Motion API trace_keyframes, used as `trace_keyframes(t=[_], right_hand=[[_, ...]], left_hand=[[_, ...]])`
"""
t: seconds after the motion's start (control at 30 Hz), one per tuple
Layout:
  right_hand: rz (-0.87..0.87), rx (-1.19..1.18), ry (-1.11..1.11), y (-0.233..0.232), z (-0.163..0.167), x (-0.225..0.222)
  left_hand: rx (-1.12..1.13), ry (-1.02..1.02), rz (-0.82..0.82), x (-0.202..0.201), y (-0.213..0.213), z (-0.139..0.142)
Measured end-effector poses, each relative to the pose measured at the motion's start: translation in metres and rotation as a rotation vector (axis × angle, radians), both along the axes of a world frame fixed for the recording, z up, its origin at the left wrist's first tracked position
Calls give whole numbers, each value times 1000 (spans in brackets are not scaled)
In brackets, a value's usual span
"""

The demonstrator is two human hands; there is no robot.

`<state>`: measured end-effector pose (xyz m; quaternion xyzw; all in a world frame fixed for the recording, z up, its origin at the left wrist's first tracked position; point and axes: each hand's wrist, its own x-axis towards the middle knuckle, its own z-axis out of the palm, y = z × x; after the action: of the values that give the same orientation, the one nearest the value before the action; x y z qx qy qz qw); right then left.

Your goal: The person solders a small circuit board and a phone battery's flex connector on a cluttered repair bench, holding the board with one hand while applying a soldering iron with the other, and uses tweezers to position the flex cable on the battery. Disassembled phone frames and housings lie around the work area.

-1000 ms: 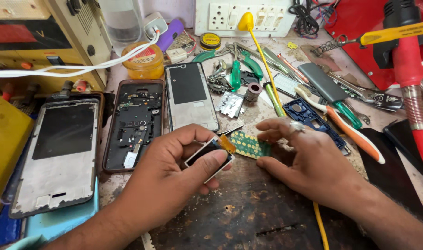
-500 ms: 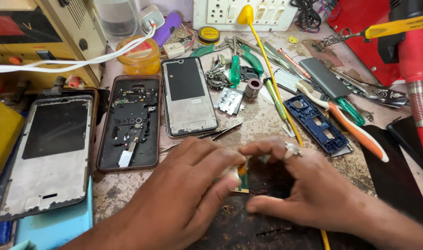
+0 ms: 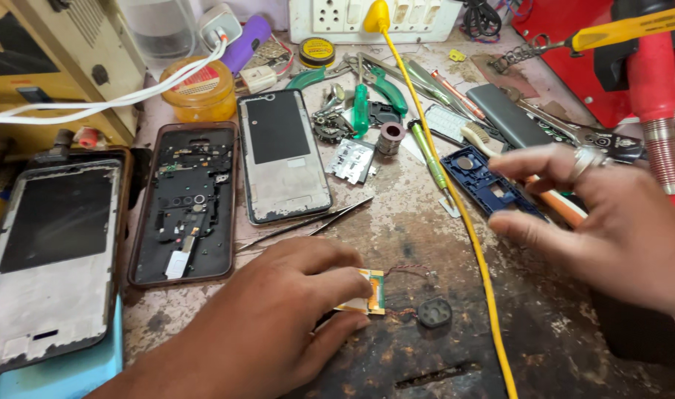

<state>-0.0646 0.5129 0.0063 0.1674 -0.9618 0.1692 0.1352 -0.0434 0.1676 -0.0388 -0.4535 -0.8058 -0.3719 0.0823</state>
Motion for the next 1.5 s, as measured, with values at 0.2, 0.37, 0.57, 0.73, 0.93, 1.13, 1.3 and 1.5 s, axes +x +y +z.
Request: trace_keyframes(t=[0.2, 0.37, 0.57, 0.73, 0.93, 1.13, 1.3, 1.5], right_hand=[[-197, -295, -119, 9, -8, -12], [-174, -549, 108, 25, -3, -19], [-87, -422, 165, 25, -12, -6], [-260, -790, 160, 50, -4, -33], [-219, -667, 318, 64, 4, -95], [-235, -465, 397, 55, 26, -104], [-86, -612, 390, 48, 18, -87], [160, -768, 276, 26, -5, -56]], left_hand=[[-4, -40, 9, 0, 4, -1], [-8, -65, -1, -2, 6, -1], [76, -151, 110, 1, -1, 1], [98, -483, 309, 1, -2, -7], [442, -973, 161, -6, 1, -20], [585, -1116, 24, -11, 0, -27], [509, -1070, 96, -10, 3, -26], [586, -943, 163, -10, 1, -5]])
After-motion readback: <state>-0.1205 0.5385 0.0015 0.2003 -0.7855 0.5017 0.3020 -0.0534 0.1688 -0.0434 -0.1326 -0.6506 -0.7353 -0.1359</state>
